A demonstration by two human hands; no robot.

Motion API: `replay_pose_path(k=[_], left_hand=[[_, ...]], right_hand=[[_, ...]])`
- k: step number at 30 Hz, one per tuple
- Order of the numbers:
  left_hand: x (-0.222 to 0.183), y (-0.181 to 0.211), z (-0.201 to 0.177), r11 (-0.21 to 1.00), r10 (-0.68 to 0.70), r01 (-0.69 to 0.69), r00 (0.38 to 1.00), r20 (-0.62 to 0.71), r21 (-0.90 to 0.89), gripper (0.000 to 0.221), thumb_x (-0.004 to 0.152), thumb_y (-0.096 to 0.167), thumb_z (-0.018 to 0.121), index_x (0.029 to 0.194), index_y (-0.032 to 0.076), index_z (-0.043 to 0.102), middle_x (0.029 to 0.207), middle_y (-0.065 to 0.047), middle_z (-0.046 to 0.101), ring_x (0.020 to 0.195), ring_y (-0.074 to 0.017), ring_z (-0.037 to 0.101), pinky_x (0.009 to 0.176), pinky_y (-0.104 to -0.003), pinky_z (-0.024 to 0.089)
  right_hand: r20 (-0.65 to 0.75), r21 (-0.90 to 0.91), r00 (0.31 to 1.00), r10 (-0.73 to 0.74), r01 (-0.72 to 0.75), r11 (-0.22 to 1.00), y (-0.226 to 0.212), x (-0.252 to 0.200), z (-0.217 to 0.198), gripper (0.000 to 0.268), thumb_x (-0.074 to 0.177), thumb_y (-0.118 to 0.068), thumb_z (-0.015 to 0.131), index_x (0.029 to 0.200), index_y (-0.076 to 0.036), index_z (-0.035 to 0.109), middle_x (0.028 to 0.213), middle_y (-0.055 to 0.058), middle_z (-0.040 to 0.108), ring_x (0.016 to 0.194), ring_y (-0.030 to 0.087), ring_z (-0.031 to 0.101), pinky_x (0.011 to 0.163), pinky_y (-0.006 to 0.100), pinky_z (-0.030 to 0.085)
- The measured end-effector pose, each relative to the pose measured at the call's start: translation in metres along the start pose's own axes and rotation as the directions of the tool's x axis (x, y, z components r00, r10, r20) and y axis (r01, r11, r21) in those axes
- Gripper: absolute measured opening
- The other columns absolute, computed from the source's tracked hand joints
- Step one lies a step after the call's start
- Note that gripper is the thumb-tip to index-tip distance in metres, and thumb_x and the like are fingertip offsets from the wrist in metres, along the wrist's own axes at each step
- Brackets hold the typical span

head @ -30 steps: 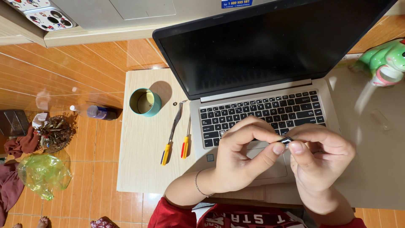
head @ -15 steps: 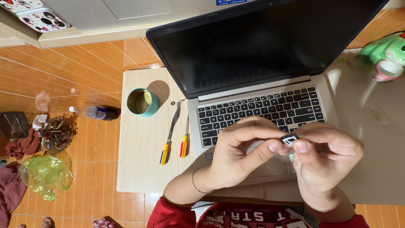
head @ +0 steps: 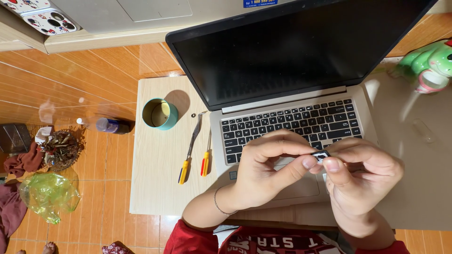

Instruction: Replacing or reassembling individual key caps on a laptop keyboard.

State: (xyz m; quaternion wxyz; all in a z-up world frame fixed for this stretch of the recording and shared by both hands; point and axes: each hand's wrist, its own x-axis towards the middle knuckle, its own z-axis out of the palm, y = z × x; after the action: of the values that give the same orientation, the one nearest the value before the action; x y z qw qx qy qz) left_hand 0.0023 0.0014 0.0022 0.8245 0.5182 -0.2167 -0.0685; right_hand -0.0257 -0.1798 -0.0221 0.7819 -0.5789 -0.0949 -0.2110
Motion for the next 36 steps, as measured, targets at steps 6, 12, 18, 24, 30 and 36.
replay_pose_path(k=[6, 12, 18, 24, 30, 36], left_hand=[[0.001, -0.001, -0.004, 0.998, 0.025, -0.026, 1.0, 0.009, 0.056, 0.006, 0.106, 0.004, 0.072, 0.111, 0.0, 0.073, 0.104, -0.008, 0.071, 0.093, -0.0107, 0.071, 0.086, -0.023, 0.062], [0.002, -0.004, -0.003, 1.0, -0.002, 0.002, 1.0, 0.008, 0.007, 0.008, 0.107, 0.004, 0.072, 0.114, -0.001, 0.072, 0.108, -0.009, 0.07, 0.098, -0.0121, 0.071, 0.09, -0.024, 0.061], [0.004, -0.004, -0.007, 0.999, -0.006, 0.009, 0.998, 0.063, -0.043, 0.011, 0.109, 0.004, 0.071, 0.119, 0.0, 0.072, 0.11, -0.009, 0.072, 0.098, -0.0128, 0.073, 0.089, -0.024, 0.062], [0.003, 0.017, -0.011, 1.0, -0.018, 0.019, 0.999, 0.048, -0.016, 0.02, 0.103, 0.0, 0.073, 0.123, 0.001, 0.069, 0.116, -0.01, 0.07, 0.104, -0.0158, 0.073, 0.098, -0.028, 0.062], [-0.02, -0.018, -0.041, 0.987, -0.052, 0.047, 0.998, -0.033, -0.151, 0.014, 0.108, -0.002, 0.072, 0.122, 0.002, 0.073, 0.111, -0.009, 0.073, 0.101, -0.0157, 0.072, 0.095, -0.029, 0.063], [-0.034, -0.025, -0.071, 0.879, 0.066, -0.031, 0.996, -0.057, 0.476, 0.025, 0.097, 0.005, 0.076, 0.122, 0.004, 0.072, 0.111, -0.008, 0.073, 0.099, -0.0149, 0.071, 0.088, -0.026, 0.062]], right_hand=[[0.018, -0.029, 1.0, 0.006, -0.005, 1.0, 0.001, -0.002, -0.001, 0.013, 0.096, 0.003, 0.078, 0.102, 0.005, 0.067, 0.087, 0.018, 0.07, 0.061, 0.012, 0.066, 0.05, 0.018, 0.05], [-0.107, -0.008, 0.991, 0.078, -0.079, 0.997, 0.002, -0.002, -0.003, 0.014, 0.091, 0.003, 0.078, 0.101, 0.004, 0.068, 0.084, 0.019, 0.071, 0.05, 0.008, 0.062, 0.044, 0.018, 0.047], [-0.023, -0.009, 1.0, 0.009, -0.009, 1.0, -0.004, 0.007, 0.006, 0.014, 0.099, -0.001, 0.078, 0.101, 0.005, 0.065, 0.09, 0.017, 0.07, 0.068, 0.016, 0.071, 0.054, 0.022, 0.054], [-0.019, 0.077, 0.995, 0.099, -0.098, 0.992, 0.004, 0.0, 0.002, 0.012, 0.099, 0.002, 0.079, 0.097, 0.01, 0.07, 0.089, 0.019, 0.071, 0.066, 0.015, 0.067, 0.058, 0.019, 0.051], [0.157, -0.106, 0.972, 0.174, -0.158, 0.982, 0.022, 0.006, 0.021, 0.013, 0.103, -0.001, 0.072, 0.11, 0.009, 0.068, 0.089, 0.018, 0.073, 0.074, 0.019, 0.074, 0.068, 0.029, 0.064], [0.323, -0.156, 0.771, 0.549, -0.529, 0.834, 0.076, 0.001, 0.013, 0.017, 0.1, -0.002, 0.066, 0.11, 0.011, 0.069, 0.096, 0.017, 0.075, 0.08, 0.022, 0.076, 0.073, 0.034, 0.067]])
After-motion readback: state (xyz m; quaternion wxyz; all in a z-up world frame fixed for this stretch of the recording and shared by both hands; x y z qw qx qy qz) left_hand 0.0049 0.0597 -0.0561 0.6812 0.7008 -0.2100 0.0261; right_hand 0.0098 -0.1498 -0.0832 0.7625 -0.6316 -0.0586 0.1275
